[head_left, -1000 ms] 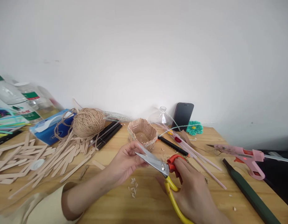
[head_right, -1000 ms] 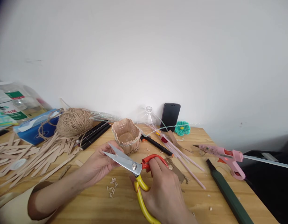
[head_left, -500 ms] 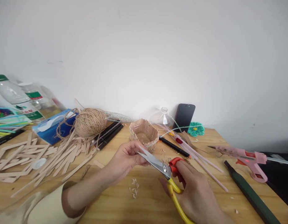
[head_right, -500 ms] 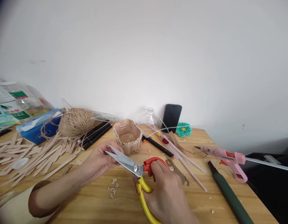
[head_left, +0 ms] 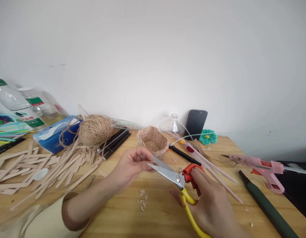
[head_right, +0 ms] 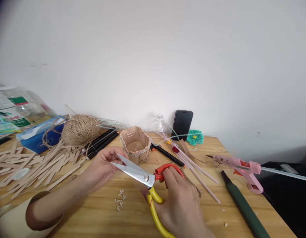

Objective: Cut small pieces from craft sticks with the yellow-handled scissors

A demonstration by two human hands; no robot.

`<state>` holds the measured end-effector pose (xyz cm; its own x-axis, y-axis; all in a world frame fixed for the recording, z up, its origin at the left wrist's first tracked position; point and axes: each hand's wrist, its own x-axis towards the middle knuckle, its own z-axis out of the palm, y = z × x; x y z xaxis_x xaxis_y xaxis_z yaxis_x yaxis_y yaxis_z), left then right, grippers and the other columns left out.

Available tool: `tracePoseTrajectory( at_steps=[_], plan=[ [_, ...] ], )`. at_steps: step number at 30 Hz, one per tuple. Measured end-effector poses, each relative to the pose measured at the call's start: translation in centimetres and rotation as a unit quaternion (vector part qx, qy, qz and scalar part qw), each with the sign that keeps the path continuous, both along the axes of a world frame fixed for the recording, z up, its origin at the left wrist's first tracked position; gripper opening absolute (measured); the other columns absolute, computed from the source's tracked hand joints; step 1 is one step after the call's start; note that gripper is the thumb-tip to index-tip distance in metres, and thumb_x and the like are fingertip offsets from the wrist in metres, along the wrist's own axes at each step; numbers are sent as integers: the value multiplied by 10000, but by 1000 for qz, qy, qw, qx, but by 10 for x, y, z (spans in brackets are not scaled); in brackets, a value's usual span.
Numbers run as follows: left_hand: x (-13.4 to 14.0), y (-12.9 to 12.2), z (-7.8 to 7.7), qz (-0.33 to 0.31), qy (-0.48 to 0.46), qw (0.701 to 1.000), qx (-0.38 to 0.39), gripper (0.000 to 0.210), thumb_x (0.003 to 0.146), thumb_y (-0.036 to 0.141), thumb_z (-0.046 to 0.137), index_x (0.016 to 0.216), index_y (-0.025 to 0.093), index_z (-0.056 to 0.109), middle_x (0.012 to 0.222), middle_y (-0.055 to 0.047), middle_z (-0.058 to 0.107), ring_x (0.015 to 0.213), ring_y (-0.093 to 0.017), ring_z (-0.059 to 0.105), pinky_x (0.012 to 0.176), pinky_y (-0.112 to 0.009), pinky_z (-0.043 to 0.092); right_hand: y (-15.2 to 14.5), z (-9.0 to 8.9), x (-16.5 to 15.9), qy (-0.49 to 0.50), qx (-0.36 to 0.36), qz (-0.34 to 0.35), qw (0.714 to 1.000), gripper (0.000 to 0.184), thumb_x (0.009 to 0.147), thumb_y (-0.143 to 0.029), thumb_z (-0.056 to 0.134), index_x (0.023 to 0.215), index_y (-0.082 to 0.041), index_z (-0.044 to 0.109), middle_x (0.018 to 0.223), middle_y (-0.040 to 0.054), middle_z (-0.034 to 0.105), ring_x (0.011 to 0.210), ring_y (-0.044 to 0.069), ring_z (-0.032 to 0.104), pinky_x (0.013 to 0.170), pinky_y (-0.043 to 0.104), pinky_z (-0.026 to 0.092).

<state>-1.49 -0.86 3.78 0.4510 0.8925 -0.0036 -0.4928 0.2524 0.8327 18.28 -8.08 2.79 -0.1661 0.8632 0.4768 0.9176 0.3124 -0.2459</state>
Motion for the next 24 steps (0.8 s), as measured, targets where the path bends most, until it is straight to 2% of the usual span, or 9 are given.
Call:
tracePoseTrajectory(
  at_steps=[8, 14, 21, 24],
  plan=[
    [-1, -1, 1, -11, 1, 1000, 15, 186, 529, 213, 822, 631, 157, 677, 629, 2, 689, 575, -92, 620, 565, -171, 501, 1, -3, 0, 2, 15, 0, 1000, 328, 703, -417, 630, 674, -235, 358, 558, -50, 425, 417, 118, 411, 398, 214, 341],
    [-2, 1, 0, -13, 5, 999, 32, 186, 542, 245, 817, 638, 160, 681, 637, 2, 691, 571, -92, 616, 563, -176, 498, 1, 2, -1, -11, 20, 14, 1000, 340, 711, -402, 623, 668, -238, 328, 537, -66, 395, 388, 105, 370, 373, 204, 329],
    [-4, 1, 1, -13, 8, 999, 31, 160, 558, 218, 809, 646, 156, 692, 640, -7, 693, 579, -104, 621, 568, -192, 496, 0, 1, -1, 8, 0, 15, 1000, 352, 723, -404, 617, 629, -234, 323, 506, -64, 399, 387, 103, 364, 377, 205, 303],
    [-5, 1, 2, -9, 14, 1000, 27, 144, 563, 188, 804, 646, 149, 693, 618, -12, 689, 566, -103, 612, 566, -194, 487, 0, 0, 0, 50, -38, 13, 998, 392, 708, -425, 630, 588, -230, 312, 487, -69, 354, 390, 94, 330, 377, 201, 277]
  ],
)
